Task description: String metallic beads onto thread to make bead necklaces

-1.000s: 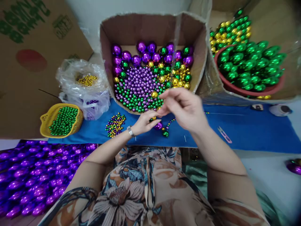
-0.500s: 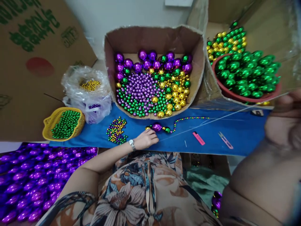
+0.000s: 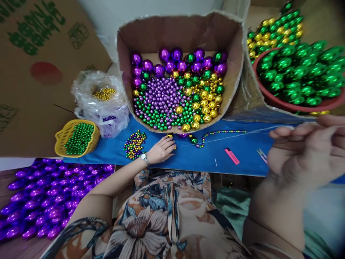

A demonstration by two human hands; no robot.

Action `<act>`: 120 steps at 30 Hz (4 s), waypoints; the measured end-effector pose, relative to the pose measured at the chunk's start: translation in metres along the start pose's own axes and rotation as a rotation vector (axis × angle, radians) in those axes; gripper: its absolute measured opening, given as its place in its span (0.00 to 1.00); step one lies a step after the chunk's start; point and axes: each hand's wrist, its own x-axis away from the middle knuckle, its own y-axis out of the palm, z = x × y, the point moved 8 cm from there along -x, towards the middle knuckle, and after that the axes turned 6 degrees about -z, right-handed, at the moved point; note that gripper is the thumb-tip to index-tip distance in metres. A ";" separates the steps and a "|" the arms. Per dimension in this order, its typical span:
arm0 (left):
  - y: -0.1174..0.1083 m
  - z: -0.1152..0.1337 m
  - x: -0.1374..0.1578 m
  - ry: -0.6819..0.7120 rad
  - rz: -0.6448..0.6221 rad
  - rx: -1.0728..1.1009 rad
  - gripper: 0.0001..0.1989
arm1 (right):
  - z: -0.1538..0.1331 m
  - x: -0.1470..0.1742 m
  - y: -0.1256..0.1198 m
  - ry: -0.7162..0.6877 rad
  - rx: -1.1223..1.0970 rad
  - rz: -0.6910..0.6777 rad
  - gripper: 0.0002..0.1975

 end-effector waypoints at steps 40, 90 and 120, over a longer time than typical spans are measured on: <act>-0.109 -0.120 -0.073 -0.564 0.764 1.595 0.18 | 0.091 0.135 0.127 0.085 0.380 -0.850 0.11; -0.089 -0.077 -0.027 -0.539 0.487 0.591 0.07 | 0.097 0.169 0.118 -0.022 0.546 -0.837 0.09; -0.058 -0.066 -0.037 -0.609 0.474 1.598 0.14 | 0.100 0.167 0.109 0.031 0.565 -0.836 0.12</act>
